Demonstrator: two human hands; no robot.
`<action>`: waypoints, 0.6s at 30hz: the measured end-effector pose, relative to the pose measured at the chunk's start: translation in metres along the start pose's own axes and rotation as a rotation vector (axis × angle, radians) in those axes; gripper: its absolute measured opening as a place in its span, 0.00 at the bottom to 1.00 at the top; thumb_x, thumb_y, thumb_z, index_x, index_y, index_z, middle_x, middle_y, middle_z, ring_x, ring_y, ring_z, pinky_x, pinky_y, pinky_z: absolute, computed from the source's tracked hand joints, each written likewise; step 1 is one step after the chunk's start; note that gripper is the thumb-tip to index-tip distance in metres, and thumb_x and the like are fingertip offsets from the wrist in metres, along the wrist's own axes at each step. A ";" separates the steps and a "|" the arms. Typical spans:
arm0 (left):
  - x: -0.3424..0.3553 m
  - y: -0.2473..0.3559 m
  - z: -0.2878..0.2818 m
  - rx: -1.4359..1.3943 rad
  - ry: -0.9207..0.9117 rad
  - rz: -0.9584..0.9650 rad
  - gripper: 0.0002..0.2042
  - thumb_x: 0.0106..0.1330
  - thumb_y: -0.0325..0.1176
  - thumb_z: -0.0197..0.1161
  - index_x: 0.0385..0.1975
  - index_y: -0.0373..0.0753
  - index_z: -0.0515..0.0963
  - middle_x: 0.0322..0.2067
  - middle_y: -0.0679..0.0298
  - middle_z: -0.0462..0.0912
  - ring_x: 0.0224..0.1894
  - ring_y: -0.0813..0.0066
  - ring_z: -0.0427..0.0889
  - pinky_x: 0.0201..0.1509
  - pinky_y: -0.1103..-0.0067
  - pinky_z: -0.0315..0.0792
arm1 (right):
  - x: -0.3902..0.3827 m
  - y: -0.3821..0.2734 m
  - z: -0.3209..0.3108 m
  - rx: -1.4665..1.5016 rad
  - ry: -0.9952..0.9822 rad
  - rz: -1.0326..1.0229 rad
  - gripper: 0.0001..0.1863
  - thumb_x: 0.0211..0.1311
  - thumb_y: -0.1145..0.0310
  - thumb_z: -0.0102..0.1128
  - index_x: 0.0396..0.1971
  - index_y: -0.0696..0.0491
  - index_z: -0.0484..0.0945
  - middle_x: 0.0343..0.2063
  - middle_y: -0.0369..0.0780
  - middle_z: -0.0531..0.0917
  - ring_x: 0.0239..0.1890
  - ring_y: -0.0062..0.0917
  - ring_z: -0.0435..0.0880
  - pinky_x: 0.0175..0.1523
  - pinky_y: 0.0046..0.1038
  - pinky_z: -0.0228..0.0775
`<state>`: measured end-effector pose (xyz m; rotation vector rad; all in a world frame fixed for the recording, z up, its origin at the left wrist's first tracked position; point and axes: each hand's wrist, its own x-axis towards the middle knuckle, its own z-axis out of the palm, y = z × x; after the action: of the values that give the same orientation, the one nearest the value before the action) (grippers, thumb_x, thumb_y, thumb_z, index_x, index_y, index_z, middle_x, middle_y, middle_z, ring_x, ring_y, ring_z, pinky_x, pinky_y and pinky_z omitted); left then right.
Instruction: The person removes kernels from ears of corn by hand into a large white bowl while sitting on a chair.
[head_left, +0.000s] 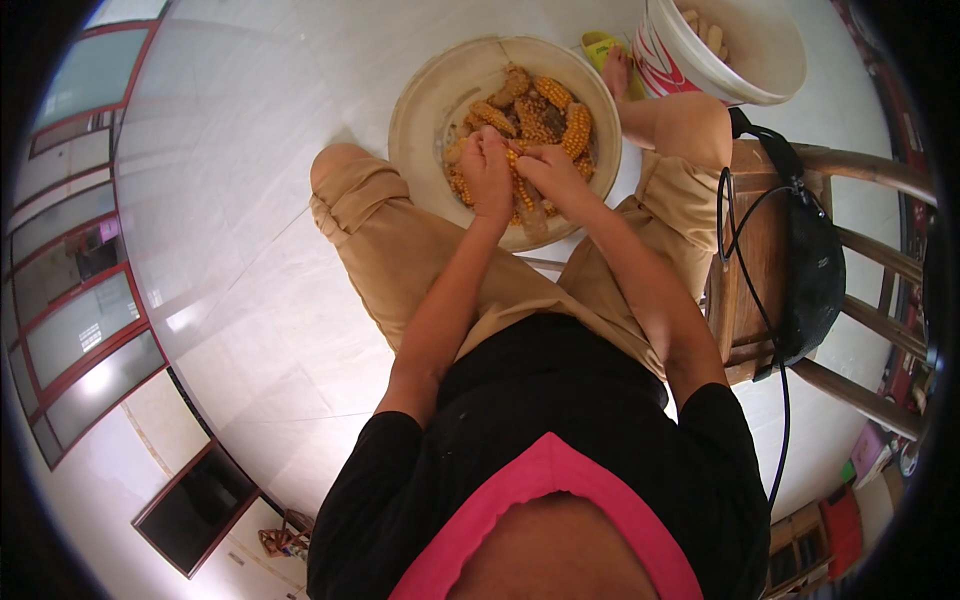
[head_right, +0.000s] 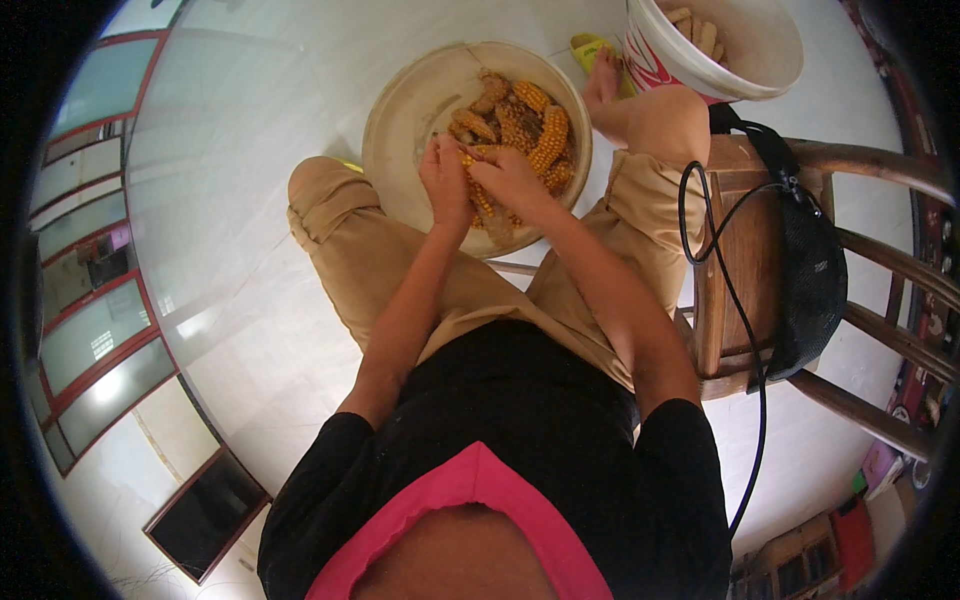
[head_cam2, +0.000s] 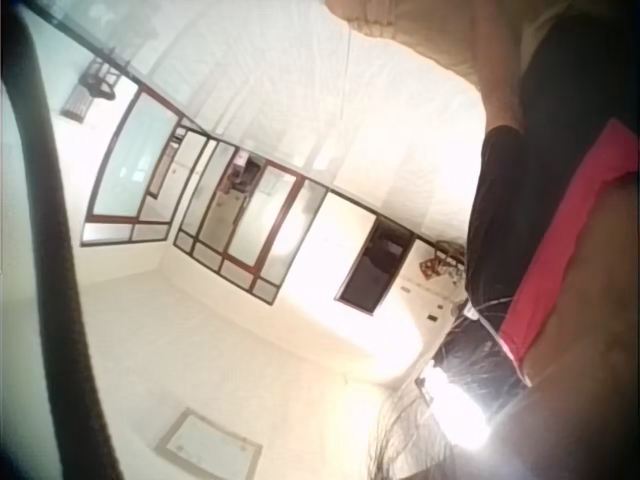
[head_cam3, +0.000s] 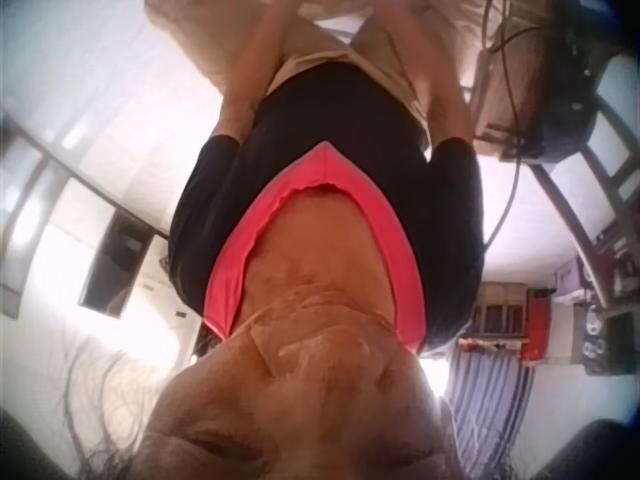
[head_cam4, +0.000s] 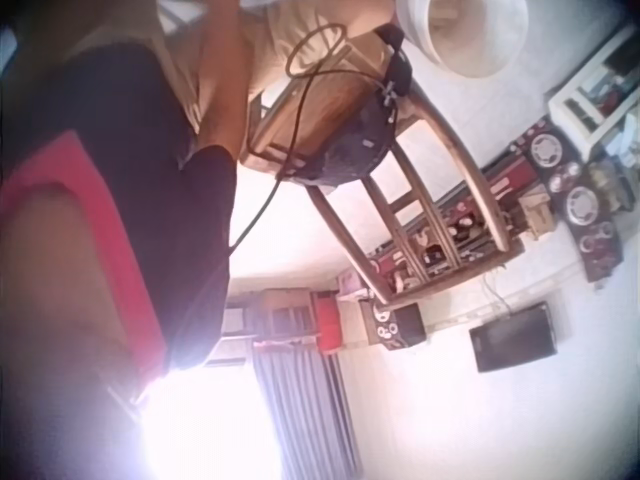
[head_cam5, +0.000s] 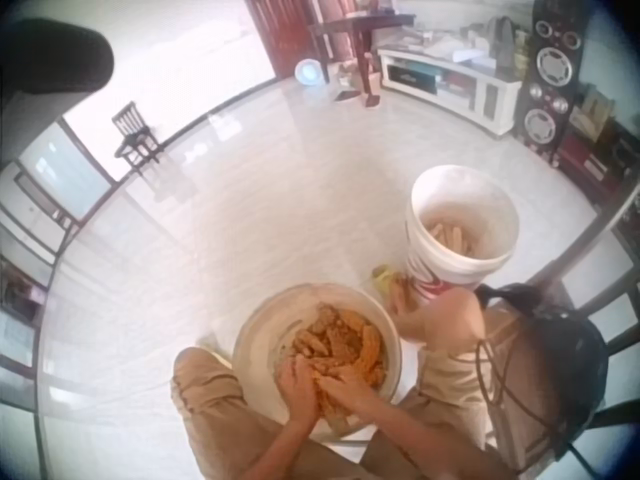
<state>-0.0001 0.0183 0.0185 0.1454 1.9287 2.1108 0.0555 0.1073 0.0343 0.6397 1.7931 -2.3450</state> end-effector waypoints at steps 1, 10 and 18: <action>0.000 -0.001 0.001 0.012 -0.011 0.019 0.09 0.62 0.34 0.44 0.22 0.37 0.65 0.18 0.66 0.70 0.22 0.82 0.67 0.27 0.85 0.63 | -0.001 -0.001 0.001 0.027 0.034 0.026 0.11 0.44 0.67 0.46 0.15 0.61 0.69 0.13 0.32 0.68 0.17 0.13 0.63 0.19 0.20 0.53; 0.003 -0.012 0.002 0.249 0.006 0.118 0.12 0.61 0.36 0.46 0.21 0.34 0.66 0.17 0.66 0.68 0.21 0.83 0.64 0.25 0.84 0.61 | 0.014 0.029 0.004 0.108 0.092 0.142 0.15 0.45 0.66 0.44 0.22 0.65 0.72 0.17 0.38 0.72 0.21 0.20 0.69 0.26 0.24 0.60; 0.006 -0.016 0.001 0.254 0.003 0.087 0.11 0.60 0.34 0.47 0.18 0.36 0.66 0.16 0.70 0.66 0.20 0.86 0.63 0.23 0.85 0.60 | 0.016 0.031 0.009 0.257 0.100 0.176 0.15 0.47 0.69 0.40 0.28 0.66 0.71 0.21 0.40 0.74 0.25 0.22 0.70 0.30 0.25 0.61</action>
<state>-0.0038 0.0221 0.0025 0.2821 2.2236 1.9092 0.0492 0.0918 0.0023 0.9221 1.4130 -2.4801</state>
